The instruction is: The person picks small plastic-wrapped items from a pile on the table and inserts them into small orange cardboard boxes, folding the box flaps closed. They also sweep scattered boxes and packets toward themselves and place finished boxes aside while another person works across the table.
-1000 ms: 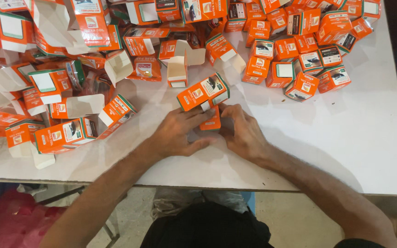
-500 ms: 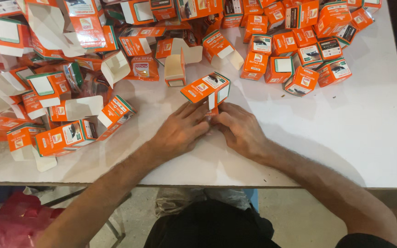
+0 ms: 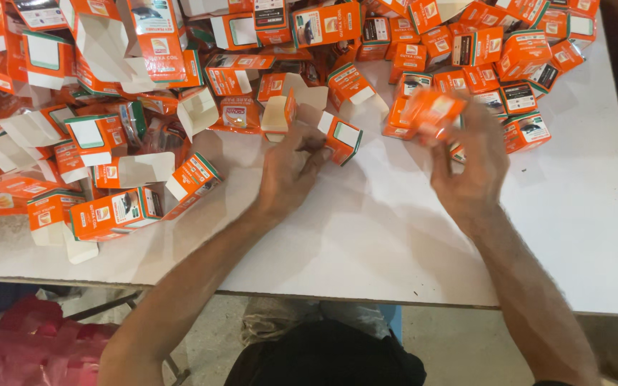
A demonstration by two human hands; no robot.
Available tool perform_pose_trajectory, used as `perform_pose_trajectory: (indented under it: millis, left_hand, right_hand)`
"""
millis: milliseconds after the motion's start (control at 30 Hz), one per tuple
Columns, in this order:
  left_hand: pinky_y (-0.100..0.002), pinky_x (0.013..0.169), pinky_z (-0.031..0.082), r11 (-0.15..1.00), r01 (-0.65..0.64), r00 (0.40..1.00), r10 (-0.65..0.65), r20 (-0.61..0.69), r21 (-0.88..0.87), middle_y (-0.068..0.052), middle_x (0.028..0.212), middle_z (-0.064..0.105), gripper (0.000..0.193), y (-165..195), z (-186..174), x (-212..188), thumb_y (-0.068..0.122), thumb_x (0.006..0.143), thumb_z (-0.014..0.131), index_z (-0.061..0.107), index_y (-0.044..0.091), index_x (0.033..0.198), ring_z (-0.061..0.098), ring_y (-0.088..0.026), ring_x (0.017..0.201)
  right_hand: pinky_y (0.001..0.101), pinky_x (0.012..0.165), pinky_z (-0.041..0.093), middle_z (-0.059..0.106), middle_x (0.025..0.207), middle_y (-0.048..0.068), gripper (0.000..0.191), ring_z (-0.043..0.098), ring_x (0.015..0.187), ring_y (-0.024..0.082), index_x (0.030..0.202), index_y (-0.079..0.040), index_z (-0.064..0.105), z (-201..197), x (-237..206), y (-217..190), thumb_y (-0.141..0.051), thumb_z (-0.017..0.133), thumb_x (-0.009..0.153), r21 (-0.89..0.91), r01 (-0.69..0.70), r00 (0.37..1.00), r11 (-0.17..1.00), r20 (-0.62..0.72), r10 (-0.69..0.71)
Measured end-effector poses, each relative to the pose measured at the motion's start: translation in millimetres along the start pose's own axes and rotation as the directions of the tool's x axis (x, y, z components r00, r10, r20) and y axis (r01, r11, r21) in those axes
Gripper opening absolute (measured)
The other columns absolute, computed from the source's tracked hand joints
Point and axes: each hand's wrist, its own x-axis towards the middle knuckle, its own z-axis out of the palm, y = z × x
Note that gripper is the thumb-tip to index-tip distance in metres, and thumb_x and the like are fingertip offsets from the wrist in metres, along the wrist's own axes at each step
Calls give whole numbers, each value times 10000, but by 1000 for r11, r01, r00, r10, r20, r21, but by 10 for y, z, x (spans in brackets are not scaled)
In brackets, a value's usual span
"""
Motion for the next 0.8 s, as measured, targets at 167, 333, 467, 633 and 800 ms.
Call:
perform_pose_trajectory:
  millis: [167, 333, 467, 633, 800]
  left_hand:
    - [-417, 849, 565, 893, -404, 909, 369, 193, 197, -124, 1036, 688, 256, 315, 8, -131, -61, 879, 728, 618, 28, 1091, 689, -338, 988]
    - [-442, 892, 567, 795, -561, 827, 546, 133, 229, -147, 1067, 674, 228, 361, -152, 392, -57, 938, 703, 603, 16, 1130, 681, -338, 1017]
    - [-460, 775, 560, 595, -443, 896, 275, 348, 671, -128, 955, 741, 192, -136, -306, 1302, 140, 843, 772, 737, 68, 1018, 711, -338, 940]
    - [-450, 713, 582, 298, -359, 899, -146, 414, 885, -98, 953, 751, 255, -817, 129, 1855, 246, 729, 811, 764, 131, 952, 732, -298, 940]
    - [-452, 691, 579, 245, -449, 887, 8, 461, 859, -120, 958, 730, 158, -757, 6, 1759, 112, 755, 779, 746, 96, 909, 731, -330, 923]
  right_hand:
    - [538, 1104, 431, 496, 1425, 319, 888, 493, 1334, 458, 1478, 52, 354, 168, -17, -385, -299, 843, 826, 62, 45, 989, 997, 137, -53]
    - [402, 1083, 535, 702, 1307, 157, 601, 704, 1252, 271, 1453, -40, 470, 415, -199, -383, -188, 758, 946, 353, -545, 792, 760, 514, 329]
    - [412, 1035, 506, 672, 1261, 186, 593, 664, 1226, 306, 1383, -2, 433, 530, -310, -373, -131, 772, 913, 388, -504, 807, 771, 531, 260]
    - [405, 1009, 514, 677, 1262, 180, 579, 667, 1209, 309, 1365, -5, 428, 550, -281, -392, -107, 759, 901, 390, -489, 799, 780, 560, 221]
    - [383, 1026, 530, 697, 1263, 136, 542, 690, 1219, 276, 1356, -30, 482, 485, -275, -322, -134, 767, 906, 416, -528, 784, 741, 573, 237]
